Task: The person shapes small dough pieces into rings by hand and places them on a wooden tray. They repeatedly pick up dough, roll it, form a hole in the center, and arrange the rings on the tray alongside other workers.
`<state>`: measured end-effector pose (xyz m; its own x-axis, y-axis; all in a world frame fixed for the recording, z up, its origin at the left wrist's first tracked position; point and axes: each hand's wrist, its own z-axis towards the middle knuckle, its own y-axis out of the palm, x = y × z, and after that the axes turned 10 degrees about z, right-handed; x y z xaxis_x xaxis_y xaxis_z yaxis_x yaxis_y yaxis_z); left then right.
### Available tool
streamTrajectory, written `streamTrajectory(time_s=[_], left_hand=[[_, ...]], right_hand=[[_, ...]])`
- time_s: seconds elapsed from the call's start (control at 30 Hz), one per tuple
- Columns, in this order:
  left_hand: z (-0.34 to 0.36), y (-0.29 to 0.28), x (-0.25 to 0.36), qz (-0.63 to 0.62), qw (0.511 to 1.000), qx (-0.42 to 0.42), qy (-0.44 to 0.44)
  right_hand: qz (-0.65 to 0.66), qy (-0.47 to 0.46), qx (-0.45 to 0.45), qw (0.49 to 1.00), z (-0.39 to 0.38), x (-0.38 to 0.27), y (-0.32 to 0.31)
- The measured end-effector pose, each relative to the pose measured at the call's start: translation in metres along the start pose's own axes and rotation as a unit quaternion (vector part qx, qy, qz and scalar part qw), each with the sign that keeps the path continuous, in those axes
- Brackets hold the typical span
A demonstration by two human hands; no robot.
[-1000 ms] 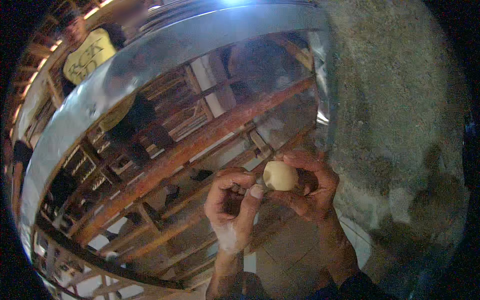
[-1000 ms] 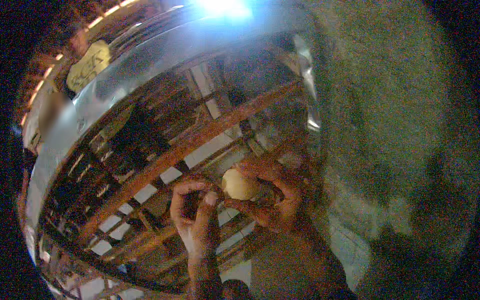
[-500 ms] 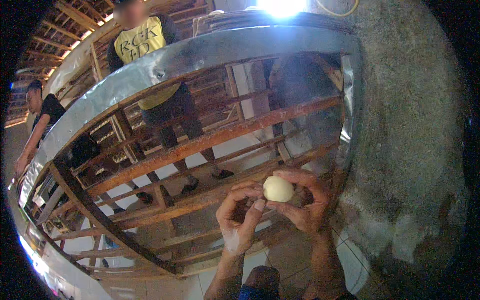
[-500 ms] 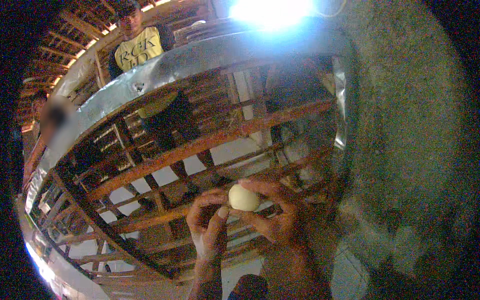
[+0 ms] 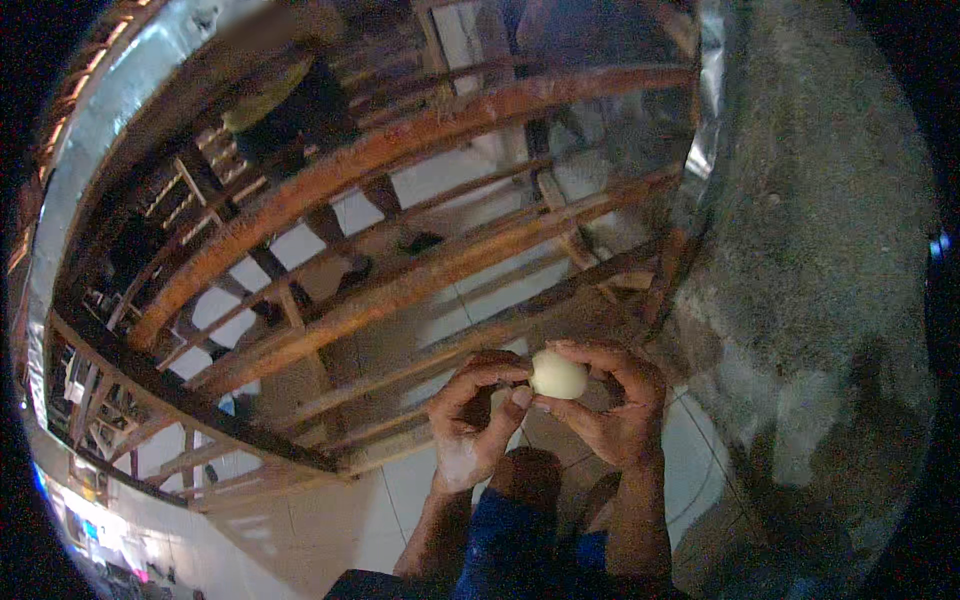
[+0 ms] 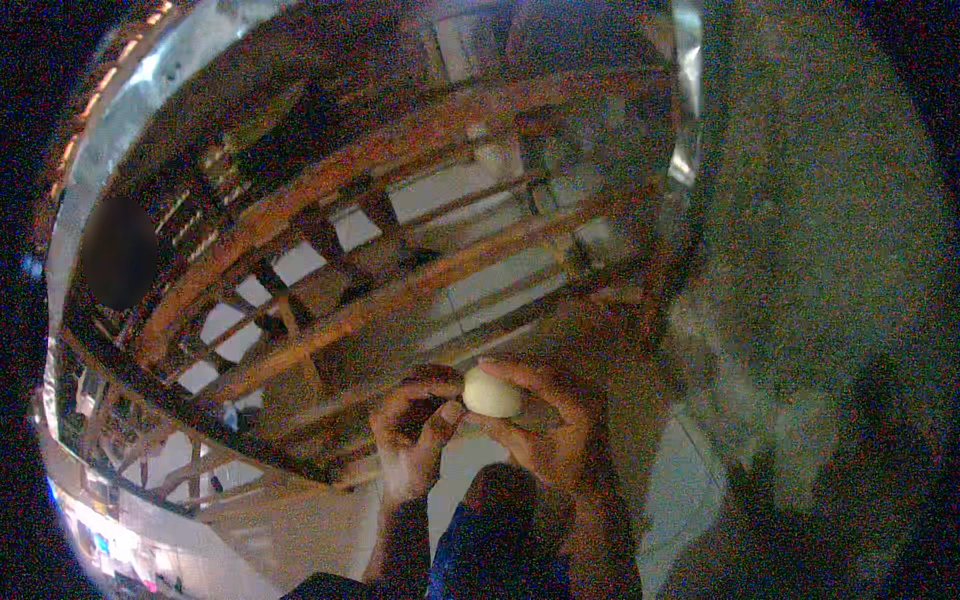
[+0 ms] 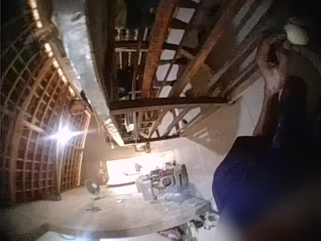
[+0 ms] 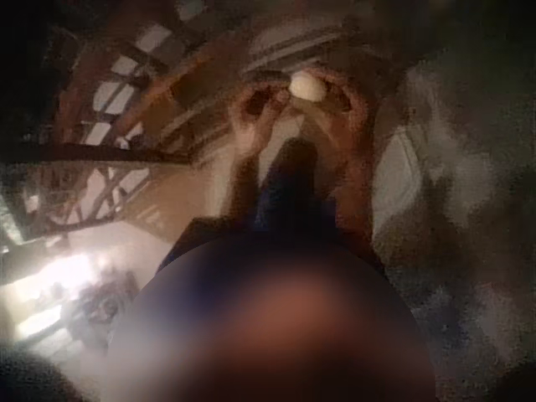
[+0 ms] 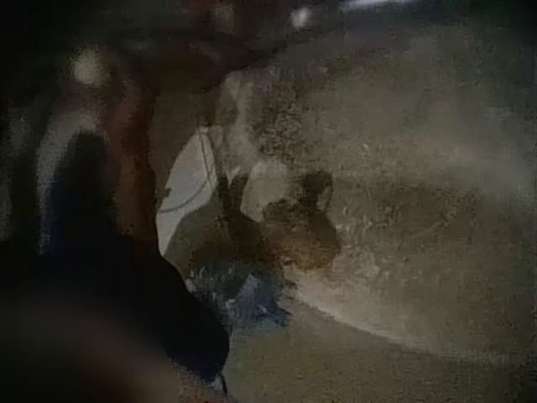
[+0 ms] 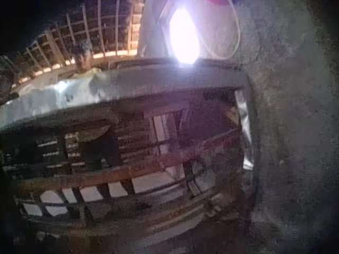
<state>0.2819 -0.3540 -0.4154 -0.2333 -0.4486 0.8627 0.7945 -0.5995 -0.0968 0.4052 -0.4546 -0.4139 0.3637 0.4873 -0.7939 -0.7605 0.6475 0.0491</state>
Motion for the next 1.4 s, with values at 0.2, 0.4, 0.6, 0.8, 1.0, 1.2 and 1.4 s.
streamTrajectory(time_s=[0.2, 0.4, 0.6, 0.8, 1.0, 1.2, 1.4], left_hand=[[-0.029, -0.031, -0.022, 0.065, 0.997, 0.005, 0.036], [-0.053, -0.056, -0.029, 0.053, 0.997, 0.050, 0.013], [-0.066, -0.075, -0.037, 0.083, 0.995, 0.044, 0.025], [-0.071, -0.083, -0.036, 0.177, 0.983, 0.037, 0.030], [-0.072, -0.089, -0.035, 0.307, 0.944, 0.048, 0.111], [-0.073, -0.088, -0.046, 0.302, 0.947, 0.028, 0.103], [-0.075, -0.074, -0.061, -0.181, 0.951, 0.153, -0.198]], right_hand=[[0.025, -0.005, -0.063, 0.998, -0.020, 0.025, 0.024], [0.026, -0.008, -0.127, 0.991, -0.030, 0.033, 0.049], [0.007, -0.015, -0.149, 0.989, -0.040, 0.034, 0.062], [-0.030, -0.026, -0.164, 0.986, -0.049, 0.036, 0.068], [-0.097, -0.018, -0.207, 0.973, -0.053, 0.034, 0.070], [-0.093, -0.025, -0.210, 0.973, -0.056, 0.046, 0.071], [-0.044, -0.007, -0.148, 0.988, -0.062, 0.055, 0.077]])
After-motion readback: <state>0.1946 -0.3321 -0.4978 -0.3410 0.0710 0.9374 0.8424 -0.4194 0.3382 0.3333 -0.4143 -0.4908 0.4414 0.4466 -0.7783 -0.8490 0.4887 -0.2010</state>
